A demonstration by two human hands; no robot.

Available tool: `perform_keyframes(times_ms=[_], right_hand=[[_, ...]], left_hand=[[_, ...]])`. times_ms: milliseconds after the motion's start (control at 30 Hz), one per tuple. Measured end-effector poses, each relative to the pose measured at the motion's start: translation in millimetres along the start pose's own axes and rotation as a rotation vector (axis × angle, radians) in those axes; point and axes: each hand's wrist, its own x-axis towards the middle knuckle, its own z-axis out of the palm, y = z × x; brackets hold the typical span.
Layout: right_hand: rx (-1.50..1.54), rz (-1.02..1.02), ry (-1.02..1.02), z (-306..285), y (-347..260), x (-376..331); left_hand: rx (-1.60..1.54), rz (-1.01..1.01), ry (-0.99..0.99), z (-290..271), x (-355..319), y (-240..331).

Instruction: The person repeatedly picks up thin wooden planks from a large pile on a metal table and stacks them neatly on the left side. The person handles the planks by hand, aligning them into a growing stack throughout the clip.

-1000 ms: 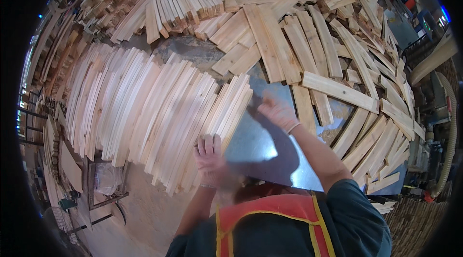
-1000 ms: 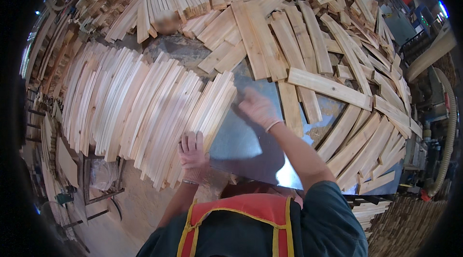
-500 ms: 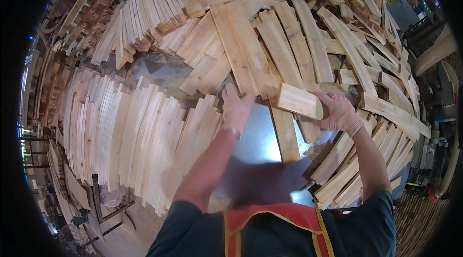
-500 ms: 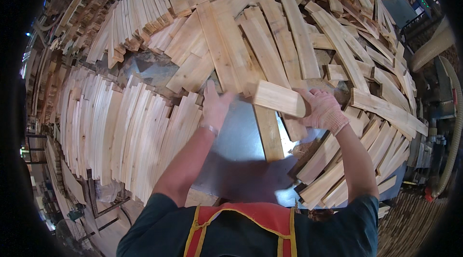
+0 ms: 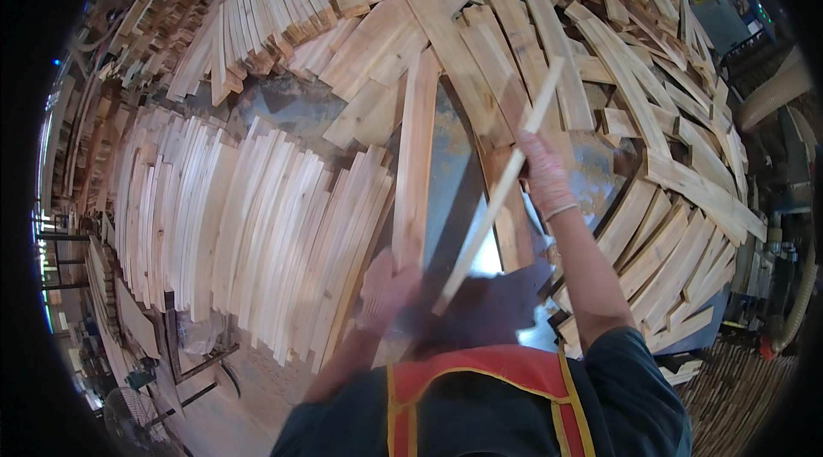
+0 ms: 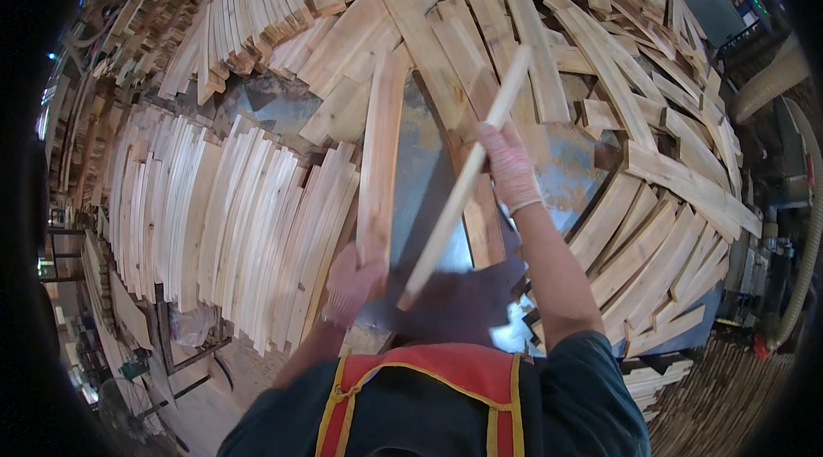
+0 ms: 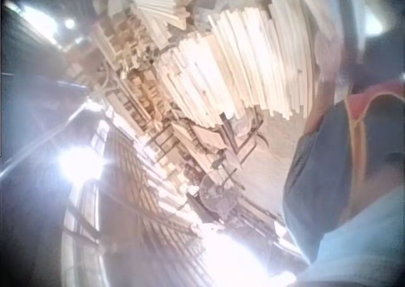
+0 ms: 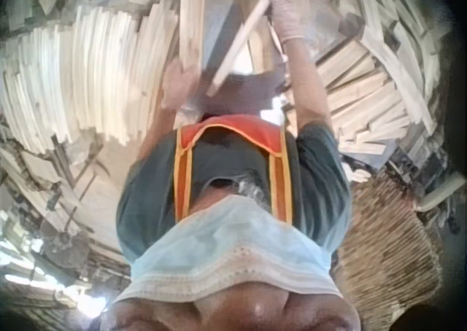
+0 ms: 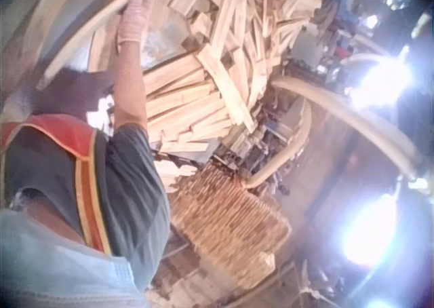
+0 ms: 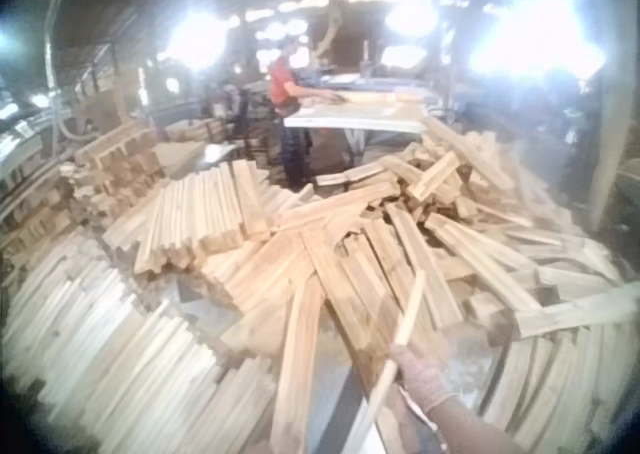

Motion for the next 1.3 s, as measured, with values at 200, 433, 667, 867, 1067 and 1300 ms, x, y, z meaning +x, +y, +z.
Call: perform_keyframes(times_ms=[200, 433, 667, 867, 1067, 1300], right_hand=[[-0.48, 0.23, -0.214, 103, 97, -82], [-0.839, -0.084, -0.518, 139, 100, -107], [-1.417, -0.356, 0.437, -43, 46, -62], [-0.32, 0.039, 0.047, -82, 51, -85], [-0.547, -0.085, -0.328, -28, -62, -76], [-1.213, -0.554, -0.015, 29, -18, 72]], left_hand=[[0.398, 0.123, 0.074, -53, -97, -122], [1.137, 0.412, 0.392, -50, -86, -163], [0.947, 0.624, 0.401, -26, -66, -125], [0.144, 0.55, -0.091, 44, 7, -8], [-0.721, 0.019, -0.522, 83, 71, 25], [-0.458, -0.068, -0.194, 62, 13, 37]])
